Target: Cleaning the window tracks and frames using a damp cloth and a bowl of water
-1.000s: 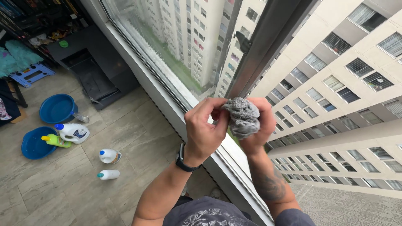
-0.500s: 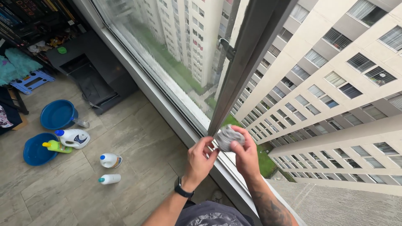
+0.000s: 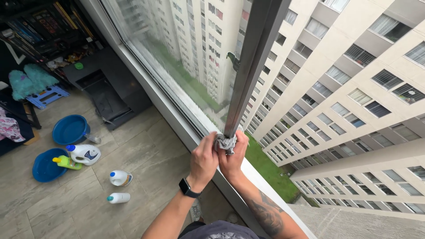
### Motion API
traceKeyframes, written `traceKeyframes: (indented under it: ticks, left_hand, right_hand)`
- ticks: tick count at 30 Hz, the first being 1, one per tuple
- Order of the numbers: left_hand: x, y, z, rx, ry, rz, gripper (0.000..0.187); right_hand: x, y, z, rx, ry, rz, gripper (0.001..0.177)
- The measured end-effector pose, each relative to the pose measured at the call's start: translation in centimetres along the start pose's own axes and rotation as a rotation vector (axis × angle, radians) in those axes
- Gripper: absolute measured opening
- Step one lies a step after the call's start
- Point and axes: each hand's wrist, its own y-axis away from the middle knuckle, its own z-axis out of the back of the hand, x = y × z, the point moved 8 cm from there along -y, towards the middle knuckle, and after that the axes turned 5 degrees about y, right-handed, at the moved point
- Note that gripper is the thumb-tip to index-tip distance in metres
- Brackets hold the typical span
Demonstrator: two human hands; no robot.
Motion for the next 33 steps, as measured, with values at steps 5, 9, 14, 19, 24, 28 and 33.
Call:
traceKeyframes:
  ticks: [5, 9, 14, 19, 24, 28, 33]
  left_hand:
    - [1.1, 2.0, -0.8, 0.192, 0.217, 0.086, 0.053]
    - [5.7, 4.9, -4.6, 0.25, 0.131, 0.202, 0.061]
    - [9.9, 7.2, -8.5, 0.236, 0.033, 0.324, 0.057]
    - [5.9, 5.4, -6.2, 0.028, -0.028, 0.155, 0.047]
    - [-3.9, -1.0, 0.5, -0.16, -0.012, -0.074, 0.042]
    - [-11.6, -5.9, 5.1, -0.335, -0.03, -0.33, 0.043]
    - [-19.1, -10.7, 10.1, -0.458, -0.056, -0.509, 0.043]
  right_hand:
    - [-5.7, 6.0, -2.1, 0.146, -0.073, -0.2, 0.068]
    - [-5.8, 7.4, -2.7, 0.201, 0.047, -0.118, 0.049]
    - [-6.4, 7.7, -3.2, 0.271, 0.077, -0.021, 0.03]
    - [-12.6, 9.2, -5.6, 0.088, -0.009, 0.147, 0.033]
    - [-5.1, -0.4, -2.9, -0.076, -0.107, 0.189, 0.035]
    - [3.0, -9.4, -0.1, -0.145, -0.071, 0.266, 0.035]
    - [12.2, -20.0, 4.7, -0.264, -0.029, 0.388, 0.036]
